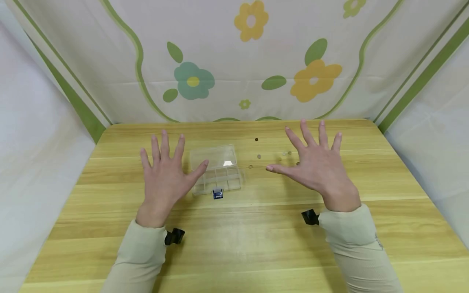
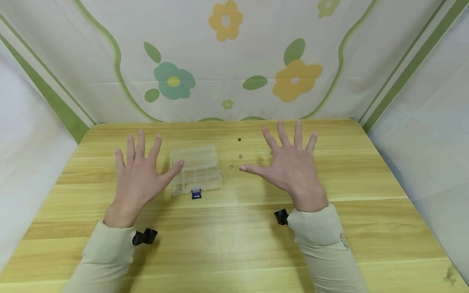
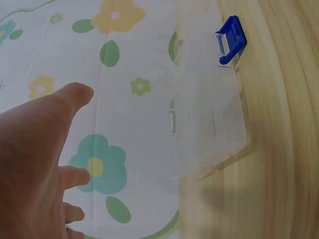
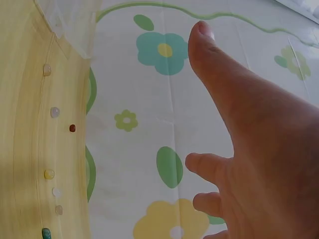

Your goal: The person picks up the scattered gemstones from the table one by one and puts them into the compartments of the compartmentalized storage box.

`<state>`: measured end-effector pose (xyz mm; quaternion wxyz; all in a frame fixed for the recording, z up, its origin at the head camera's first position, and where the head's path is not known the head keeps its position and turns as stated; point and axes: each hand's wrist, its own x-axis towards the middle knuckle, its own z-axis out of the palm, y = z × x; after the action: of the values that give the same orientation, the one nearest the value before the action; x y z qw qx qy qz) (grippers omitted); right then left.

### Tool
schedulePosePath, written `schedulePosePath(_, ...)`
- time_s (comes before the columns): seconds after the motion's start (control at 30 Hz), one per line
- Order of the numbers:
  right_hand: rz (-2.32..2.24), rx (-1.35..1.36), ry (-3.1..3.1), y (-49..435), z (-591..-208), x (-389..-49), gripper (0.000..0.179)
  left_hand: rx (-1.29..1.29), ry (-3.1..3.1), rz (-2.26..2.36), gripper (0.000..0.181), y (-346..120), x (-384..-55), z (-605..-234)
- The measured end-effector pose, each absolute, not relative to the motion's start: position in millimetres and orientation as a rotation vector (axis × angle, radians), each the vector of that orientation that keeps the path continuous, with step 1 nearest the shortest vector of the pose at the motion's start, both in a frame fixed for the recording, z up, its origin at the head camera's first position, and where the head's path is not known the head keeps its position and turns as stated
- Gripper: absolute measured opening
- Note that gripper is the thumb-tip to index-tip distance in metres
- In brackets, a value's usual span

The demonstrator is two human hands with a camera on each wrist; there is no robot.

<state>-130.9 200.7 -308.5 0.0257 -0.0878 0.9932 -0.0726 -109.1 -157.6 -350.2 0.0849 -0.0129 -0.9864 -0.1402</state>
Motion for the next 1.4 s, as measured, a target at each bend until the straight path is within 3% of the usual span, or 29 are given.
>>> schedulePosePath(0.3, -0.325, -0.317, 3.024, 205.1, -310.7, -134.4, 0.113, -0.073, -2.913, -0.554, 0.095, -160.0, -109.4, -359.3)
schedulePosePath(0.5, -0.474, -0.383, 2.976, 206.0, -319.5, -140.2, 0.098, -0.014, -2.929, -0.764, 0.092, -165.3, -108.6, -368.9)
schedulePosePath(1.07, -1.092, -0.367, 2.893, 190.1, -385.0, -162.1, 0.068, 0.187, -2.675, -1.687, 0.073, -161.7, -100.8, -411.1)
schedulePosePath(1.4, -1.397, -0.299, 2.697, 178.5, -410.3, -164.8, 0.058, 0.152, -2.589, -1.826, 0.071, -160.0, -101.9, -420.9)
